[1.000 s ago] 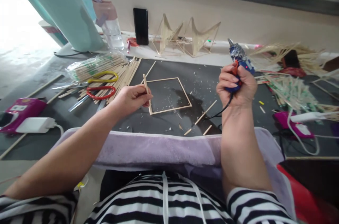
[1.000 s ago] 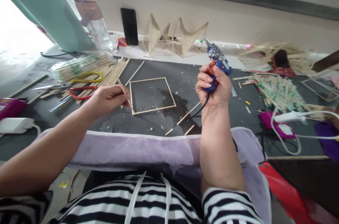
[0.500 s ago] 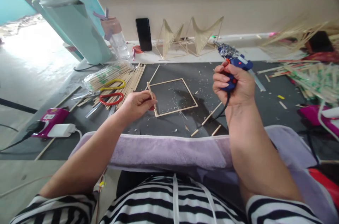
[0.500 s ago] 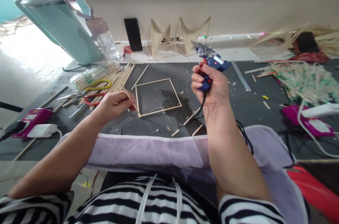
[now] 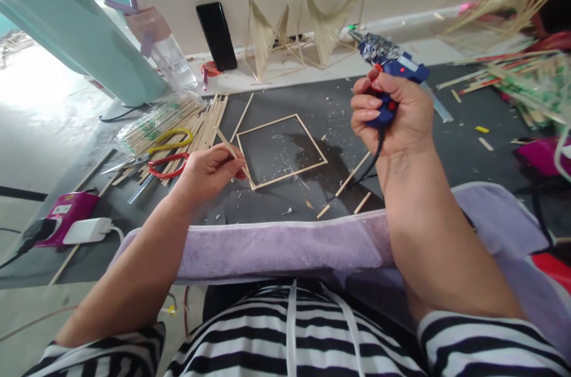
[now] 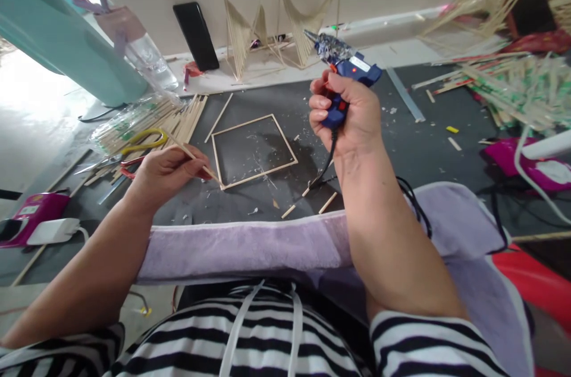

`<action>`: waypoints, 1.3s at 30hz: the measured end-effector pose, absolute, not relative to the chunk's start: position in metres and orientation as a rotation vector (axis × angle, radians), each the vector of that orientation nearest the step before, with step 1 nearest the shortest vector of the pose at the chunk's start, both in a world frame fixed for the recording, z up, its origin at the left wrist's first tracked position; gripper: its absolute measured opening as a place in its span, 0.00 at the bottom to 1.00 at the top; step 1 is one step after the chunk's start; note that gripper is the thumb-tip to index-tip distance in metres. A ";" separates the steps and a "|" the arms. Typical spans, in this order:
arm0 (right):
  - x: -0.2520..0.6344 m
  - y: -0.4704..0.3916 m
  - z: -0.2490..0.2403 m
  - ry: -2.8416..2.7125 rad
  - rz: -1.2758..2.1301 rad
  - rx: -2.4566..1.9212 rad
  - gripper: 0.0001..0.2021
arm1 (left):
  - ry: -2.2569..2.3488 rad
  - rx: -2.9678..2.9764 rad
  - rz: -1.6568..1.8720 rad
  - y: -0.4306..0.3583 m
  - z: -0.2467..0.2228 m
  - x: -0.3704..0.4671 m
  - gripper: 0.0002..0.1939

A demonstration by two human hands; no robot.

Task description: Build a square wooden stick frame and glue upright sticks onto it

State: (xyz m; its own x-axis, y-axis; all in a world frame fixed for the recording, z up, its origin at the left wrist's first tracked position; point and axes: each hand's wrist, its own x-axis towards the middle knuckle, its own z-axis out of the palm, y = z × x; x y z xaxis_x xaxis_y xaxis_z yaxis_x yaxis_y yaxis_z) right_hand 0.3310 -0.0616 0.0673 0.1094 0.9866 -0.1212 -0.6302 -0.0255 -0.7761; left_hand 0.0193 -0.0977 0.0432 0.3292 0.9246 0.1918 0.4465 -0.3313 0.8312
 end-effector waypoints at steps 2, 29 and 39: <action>0.334 -0.059 0.064 -0.634 1.436 -0.804 0.08 | 1.217 1.932 0.898 -0.097 0.041 0.019 0.06; 0.303 -0.060 0.042 -0.647 1.603 -0.949 0.05 | 1.178 2.008 0.525 -0.083 0.023 0.008 0.14; 0.281 -0.070 0.027 -0.829 1.771 -1.096 0.05 | 1.156 2.068 0.492 -0.082 0.022 0.006 0.15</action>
State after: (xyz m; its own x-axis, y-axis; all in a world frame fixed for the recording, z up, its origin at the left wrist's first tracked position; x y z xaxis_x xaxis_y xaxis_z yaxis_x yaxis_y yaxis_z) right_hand 0.2810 -0.0699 0.0269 -0.2338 0.9123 -0.3363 -0.3256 -0.3994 -0.8570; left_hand 0.0063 -0.0819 0.0216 0.5283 0.8490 -0.0110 0.5801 -0.3515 0.7348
